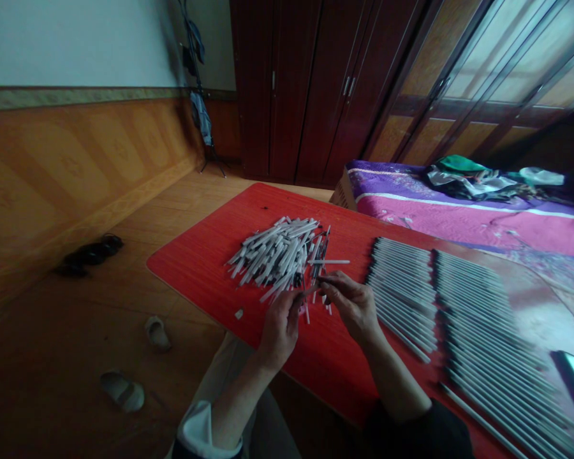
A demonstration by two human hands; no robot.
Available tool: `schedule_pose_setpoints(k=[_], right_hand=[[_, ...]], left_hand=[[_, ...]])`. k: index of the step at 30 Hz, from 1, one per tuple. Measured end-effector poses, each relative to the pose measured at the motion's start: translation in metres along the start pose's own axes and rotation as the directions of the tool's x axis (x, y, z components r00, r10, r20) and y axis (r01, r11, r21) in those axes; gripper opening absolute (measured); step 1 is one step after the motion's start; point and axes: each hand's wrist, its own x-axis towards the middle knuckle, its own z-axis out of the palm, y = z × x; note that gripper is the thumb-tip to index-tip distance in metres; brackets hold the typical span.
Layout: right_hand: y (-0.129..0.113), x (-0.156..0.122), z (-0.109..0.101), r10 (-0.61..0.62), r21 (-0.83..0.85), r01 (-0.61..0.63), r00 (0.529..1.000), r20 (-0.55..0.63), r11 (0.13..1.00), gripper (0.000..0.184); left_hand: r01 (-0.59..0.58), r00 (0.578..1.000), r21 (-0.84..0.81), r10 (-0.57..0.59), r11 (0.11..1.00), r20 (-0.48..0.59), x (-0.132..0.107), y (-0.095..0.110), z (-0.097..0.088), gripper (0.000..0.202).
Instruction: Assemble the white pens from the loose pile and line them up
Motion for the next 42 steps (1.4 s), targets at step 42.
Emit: schedule_pose_setpoints(k=[42], right_hand=[[-0.009,0.004,-0.008,0.058,-0.191,-0.04,0.994,0.092,0.981,0.016]], left_hand=[[-0.007,0.999,0.122,0.013,0.992,-0.041,-0.002,-0.003,0.001,0.023]])
